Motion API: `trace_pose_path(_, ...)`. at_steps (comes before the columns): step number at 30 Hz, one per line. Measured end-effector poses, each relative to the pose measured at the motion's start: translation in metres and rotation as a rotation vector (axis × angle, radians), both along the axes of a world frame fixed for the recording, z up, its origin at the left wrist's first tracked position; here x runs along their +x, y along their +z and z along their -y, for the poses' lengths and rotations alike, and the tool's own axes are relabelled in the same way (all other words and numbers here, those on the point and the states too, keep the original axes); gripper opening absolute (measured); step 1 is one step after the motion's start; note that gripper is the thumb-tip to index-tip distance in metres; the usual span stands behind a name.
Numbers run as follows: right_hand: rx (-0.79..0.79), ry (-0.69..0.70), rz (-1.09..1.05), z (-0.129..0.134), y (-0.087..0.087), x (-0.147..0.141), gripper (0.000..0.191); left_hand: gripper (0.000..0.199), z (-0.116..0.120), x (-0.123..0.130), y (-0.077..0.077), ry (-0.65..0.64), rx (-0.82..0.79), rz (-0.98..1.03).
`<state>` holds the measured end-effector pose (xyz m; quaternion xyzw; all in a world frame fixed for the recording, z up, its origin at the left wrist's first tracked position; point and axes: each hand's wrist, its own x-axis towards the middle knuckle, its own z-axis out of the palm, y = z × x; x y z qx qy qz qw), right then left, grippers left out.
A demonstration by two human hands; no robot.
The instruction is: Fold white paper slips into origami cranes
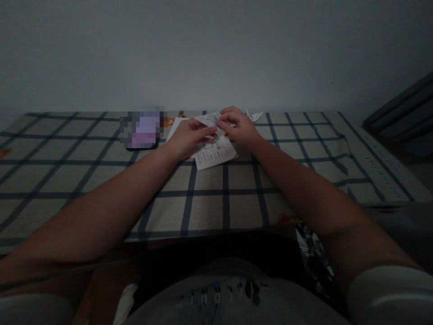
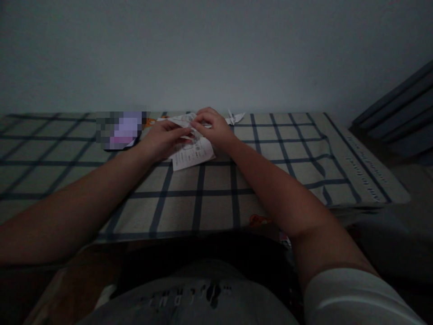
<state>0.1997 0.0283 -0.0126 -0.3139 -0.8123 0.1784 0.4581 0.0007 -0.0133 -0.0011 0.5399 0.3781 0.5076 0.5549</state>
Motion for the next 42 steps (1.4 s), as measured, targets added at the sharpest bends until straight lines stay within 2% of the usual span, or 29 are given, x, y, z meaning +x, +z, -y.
trace_pose_path(7,-0.093,0.013,-0.076,-0.002,-0.002,-0.002,0.037,0.014,-0.001,0.001,0.001,0.099,0.033,-0.036)
trace_pose_path(11,-0.114,0.037,-0.058,-0.001,0.0,0.0,0.04,0.016,0.0,0.001,0.001,0.089,0.036,-0.029)
trace_pose_path(17,-0.127,0.035,-0.021,0.001,0.004,0.0,0.035,0.019,-0.003,0.0,-0.002,0.102,0.057,-0.044)
trace_pose_path(24,-0.261,0.093,-0.112,0.0,-0.005,-0.004,0.032,0.022,-0.001,-0.005,-0.001,0.092,0.1,-0.153)
trace_pose_path(27,-0.325,0.114,-0.142,0.0,-0.006,-0.004,0.039,0.019,0.0,-0.004,0.001,0.118,0.111,-0.17)
trace_pose_path(34,-0.345,0.095,-0.186,0.004,-0.002,-0.005,0.034,0.019,0.0,0.001,0.001,0.032,-0.003,-0.056)
trace_pose_path(38,-0.401,0.136,-0.235,0.005,-0.001,-0.005,0.036,0.022,-0.002,0.001,0.001,0.048,-0.051,-0.071)
trace_pose_path(42,-0.507,0.127,-0.252,0.006,0.002,-0.006,0.033,0.022,-0.003,-0.001,0.002,0.049,-0.024,-0.136)
